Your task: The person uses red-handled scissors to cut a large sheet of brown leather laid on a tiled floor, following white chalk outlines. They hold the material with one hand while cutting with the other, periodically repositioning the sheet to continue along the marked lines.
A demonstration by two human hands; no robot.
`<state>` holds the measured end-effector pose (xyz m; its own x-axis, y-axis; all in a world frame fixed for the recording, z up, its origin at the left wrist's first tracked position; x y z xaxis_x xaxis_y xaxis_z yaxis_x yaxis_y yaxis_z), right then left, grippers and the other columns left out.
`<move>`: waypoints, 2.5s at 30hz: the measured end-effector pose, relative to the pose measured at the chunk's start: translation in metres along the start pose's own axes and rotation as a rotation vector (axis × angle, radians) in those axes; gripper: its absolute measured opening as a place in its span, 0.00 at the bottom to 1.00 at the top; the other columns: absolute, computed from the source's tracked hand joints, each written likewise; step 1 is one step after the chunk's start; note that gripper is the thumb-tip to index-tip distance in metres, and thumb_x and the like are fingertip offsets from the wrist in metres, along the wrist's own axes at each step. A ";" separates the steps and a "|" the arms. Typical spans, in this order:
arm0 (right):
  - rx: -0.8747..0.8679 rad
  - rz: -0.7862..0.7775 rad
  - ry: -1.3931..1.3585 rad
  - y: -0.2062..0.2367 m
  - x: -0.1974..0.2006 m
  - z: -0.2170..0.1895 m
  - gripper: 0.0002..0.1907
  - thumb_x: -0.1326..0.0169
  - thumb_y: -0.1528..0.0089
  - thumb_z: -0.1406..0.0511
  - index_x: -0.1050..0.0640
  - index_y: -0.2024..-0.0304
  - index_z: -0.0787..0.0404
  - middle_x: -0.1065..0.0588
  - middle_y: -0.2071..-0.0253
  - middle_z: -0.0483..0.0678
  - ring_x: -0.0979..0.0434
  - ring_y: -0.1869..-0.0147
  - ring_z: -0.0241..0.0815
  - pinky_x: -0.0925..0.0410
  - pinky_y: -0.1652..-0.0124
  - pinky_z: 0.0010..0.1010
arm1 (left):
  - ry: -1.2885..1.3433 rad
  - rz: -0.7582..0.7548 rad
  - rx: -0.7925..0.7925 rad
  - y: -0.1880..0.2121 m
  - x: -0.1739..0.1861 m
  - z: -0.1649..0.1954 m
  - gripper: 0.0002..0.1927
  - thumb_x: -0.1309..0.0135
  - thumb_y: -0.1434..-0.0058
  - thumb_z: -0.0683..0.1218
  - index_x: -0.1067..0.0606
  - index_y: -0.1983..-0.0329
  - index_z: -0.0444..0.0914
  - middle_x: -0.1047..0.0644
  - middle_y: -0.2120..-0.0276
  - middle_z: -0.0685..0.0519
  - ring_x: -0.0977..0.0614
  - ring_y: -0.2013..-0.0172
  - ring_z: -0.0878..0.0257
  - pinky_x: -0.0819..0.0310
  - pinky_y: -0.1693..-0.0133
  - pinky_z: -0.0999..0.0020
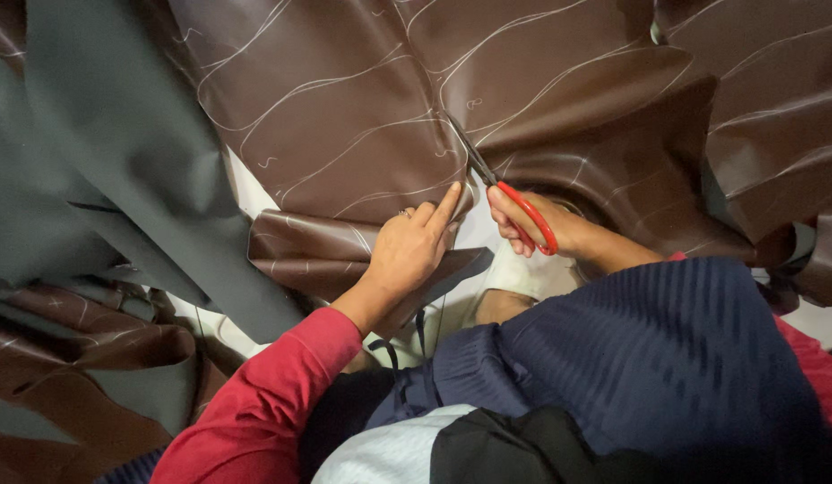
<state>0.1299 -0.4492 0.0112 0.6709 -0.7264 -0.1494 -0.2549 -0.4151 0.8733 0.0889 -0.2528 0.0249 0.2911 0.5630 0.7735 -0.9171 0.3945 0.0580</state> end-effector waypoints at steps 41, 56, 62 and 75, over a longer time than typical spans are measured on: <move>-0.013 0.164 0.010 0.015 -0.005 0.003 0.31 0.64 0.32 0.42 0.33 0.75 0.57 0.36 0.82 0.41 0.33 0.83 0.33 0.36 0.82 0.26 | 0.053 0.037 0.304 -0.059 -0.039 -0.010 0.41 0.50 0.39 0.39 0.51 0.24 0.27 0.53 0.24 0.33 0.52 0.24 0.38 0.58 0.29 0.36; 0.038 0.086 -0.261 -0.029 -0.007 -0.011 0.30 0.65 0.34 0.38 0.35 0.71 0.54 0.36 0.81 0.41 0.32 0.82 0.35 0.35 0.80 0.26 | 0.237 0.057 0.258 -0.038 -0.040 -0.003 0.42 0.49 0.39 0.39 0.52 0.24 0.28 0.55 0.24 0.33 0.53 0.25 0.37 0.57 0.30 0.37; 0.119 0.107 -0.313 -0.021 -0.016 -0.010 0.31 0.65 0.32 0.38 0.35 0.70 0.55 0.37 0.80 0.40 0.35 0.83 0.33 0.36 0.80 0.24 | 0.202 0.052 0.255 -0.037 -0.043 -0.003 0.39 0.51 0.36 0.39 0.51 0.24 0.28 0.54 0.24 0.33 0.52 0.24 0.38 0.56 0.29 0.37; 0.077 0.161 -0.175 -0.019 0.000 -0.023 0.31 0.65 0.33 0.38 0.34 0.70 0.56 0.35 0.80 0.40 0.33 0.82 0.32 0.35 0.81 0.25 | 0.229 0.041 0.251 -0.034 -0.035 0.003 0.41 0.49 0.38 0.38 0.52 0.24 0.29 0.55 0.24 0.33 0.51 0.24 0.38 0.56 0.29 0.38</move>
<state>0.1507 -0.4288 0.0051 0.4880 -0.8677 -0.0951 -0.4056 -0.3218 0.8555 0.1091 -0.2875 -0.0024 0.2803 0.7344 0.6181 -0.9594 0.1931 0.2056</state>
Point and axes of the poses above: each hand's wrist, its own y-axis away from the middle knuckle, its own x-axis out of the back of the hand, z = x × y, the point moved 5 cm from there along -y, towards the middle knuckle
